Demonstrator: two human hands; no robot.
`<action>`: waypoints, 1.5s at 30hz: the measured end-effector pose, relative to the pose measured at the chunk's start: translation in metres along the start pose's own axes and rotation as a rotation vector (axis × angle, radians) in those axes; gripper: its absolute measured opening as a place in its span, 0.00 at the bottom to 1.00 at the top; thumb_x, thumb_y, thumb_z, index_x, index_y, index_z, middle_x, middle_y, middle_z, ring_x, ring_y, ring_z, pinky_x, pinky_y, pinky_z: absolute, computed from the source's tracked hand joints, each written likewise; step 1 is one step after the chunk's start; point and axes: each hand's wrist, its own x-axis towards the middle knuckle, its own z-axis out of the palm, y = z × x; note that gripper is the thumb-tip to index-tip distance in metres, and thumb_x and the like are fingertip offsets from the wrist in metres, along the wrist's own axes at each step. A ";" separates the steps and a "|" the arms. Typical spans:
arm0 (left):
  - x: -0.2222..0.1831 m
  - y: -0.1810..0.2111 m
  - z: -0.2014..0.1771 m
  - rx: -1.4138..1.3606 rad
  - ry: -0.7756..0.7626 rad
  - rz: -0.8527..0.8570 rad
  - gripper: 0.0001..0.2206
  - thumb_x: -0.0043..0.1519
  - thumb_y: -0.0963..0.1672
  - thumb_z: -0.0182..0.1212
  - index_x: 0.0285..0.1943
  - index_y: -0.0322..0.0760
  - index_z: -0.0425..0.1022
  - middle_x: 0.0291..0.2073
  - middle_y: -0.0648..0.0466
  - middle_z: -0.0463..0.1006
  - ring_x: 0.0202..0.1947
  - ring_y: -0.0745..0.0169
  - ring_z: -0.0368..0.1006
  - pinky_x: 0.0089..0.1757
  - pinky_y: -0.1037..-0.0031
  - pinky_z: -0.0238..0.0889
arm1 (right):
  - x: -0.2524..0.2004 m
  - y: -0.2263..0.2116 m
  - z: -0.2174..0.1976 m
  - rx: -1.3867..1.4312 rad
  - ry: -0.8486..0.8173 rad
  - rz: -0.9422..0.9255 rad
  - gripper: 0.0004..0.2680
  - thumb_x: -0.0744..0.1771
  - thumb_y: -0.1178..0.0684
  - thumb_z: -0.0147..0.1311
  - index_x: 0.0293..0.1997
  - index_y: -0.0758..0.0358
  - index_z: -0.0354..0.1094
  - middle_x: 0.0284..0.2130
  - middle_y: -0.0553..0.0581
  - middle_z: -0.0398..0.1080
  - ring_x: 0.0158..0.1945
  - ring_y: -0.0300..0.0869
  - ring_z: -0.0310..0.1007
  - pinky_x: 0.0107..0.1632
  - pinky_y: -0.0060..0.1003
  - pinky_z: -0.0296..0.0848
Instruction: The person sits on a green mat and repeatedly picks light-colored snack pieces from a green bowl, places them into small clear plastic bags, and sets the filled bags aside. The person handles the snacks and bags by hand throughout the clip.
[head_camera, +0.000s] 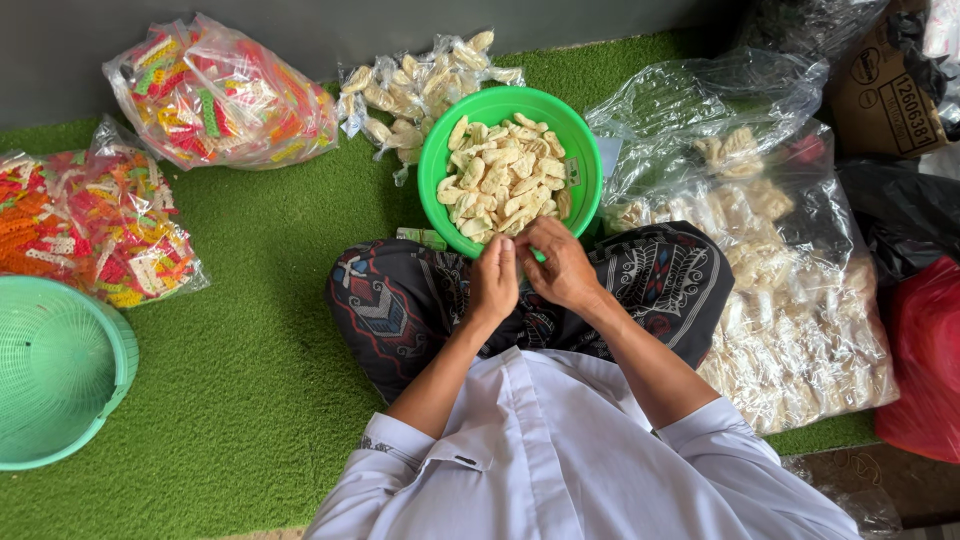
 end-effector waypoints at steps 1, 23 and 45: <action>-0.002 -0.001 0.001 0.029 -0.079 -0.127 0.15 0.76 0.45 0.44 0.39 0.32 0.70 0.22 0.46 0.71 0.23 0.54 0.68 0.30 0.65 0.60 | 0.000 0.000 0.000 -0.034 0.000 -0.004 0.06 0.64 0.66 0.58 0.39 0.66 0.67 0.35 0.60 0.67 0.41 0.54 0.69 0.44 0.45 0.68; 0.157 -0.007 -0.081 -1.046 0.026 -0.260 0.37 0.69 0.56 0.47 0.80 0.37 0.36 0.76 0.31 0.51 0.74 0.41 0.56 0.67 0.59 0.53 | -0.045 0.098 -0.052 -0.162 0.209 0.281 0.02 0.67 0.64 0.55 0.40 0.68 0.70 0.34 0.61 0.68 0.38 0.48 0.69 0.41 0.41 0.70; 0.044 0.041 -0.041 -0.514 -0.342 -0.135 0.23 0.68 0.46 0.61 0.69 0.27 0.66 0.62 0.41 0.75 0.64 0.53 0.73 0.62 0.65 0.65 | -0.042 0.189 -0.159 0.030 -0.099 0.690 0.04 0.69 0.59 0.55 0.46 0.63 0.75 0.34 0.56 0.77 0.35 0.40 0.75 0.38 0.34 0.76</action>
